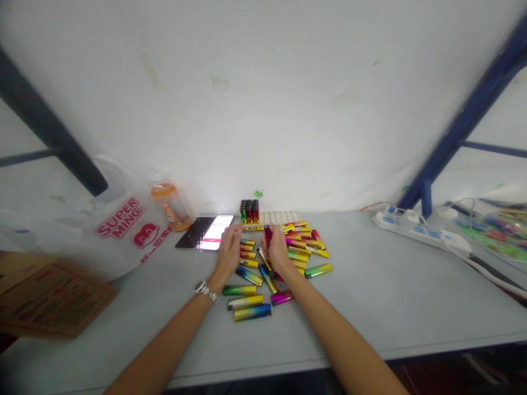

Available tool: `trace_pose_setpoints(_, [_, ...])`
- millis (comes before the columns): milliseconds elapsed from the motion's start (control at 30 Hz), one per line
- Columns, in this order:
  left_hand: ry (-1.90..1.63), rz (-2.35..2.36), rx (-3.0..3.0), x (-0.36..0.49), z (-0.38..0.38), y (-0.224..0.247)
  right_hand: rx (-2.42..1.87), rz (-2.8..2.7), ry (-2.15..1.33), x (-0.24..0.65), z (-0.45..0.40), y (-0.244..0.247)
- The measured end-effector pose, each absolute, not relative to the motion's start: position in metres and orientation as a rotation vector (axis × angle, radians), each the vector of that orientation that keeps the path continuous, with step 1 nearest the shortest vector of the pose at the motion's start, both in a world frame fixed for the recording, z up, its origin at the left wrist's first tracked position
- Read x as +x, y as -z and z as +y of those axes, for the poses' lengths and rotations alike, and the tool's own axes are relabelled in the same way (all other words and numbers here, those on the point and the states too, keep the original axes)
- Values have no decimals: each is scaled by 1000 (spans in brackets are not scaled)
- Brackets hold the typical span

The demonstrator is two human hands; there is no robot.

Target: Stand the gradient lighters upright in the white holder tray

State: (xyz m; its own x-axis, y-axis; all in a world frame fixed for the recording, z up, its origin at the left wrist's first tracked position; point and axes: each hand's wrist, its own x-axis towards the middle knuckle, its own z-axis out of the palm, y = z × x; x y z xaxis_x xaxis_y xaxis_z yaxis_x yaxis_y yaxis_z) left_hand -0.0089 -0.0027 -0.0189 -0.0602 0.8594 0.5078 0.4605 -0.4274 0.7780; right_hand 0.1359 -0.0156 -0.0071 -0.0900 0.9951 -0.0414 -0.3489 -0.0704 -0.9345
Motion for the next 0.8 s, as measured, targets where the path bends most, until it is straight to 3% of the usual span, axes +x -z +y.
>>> trace_pose_setpoints(267, [-1481, 1402, 1842, -10, -2, 20, -759, -988, -1555, 130, -24, 3])
trace_pose_setpoints(800, [-1480, 1365, 1838, -9, -2, 19, -812, -850, -1610, 128, -25, -3])
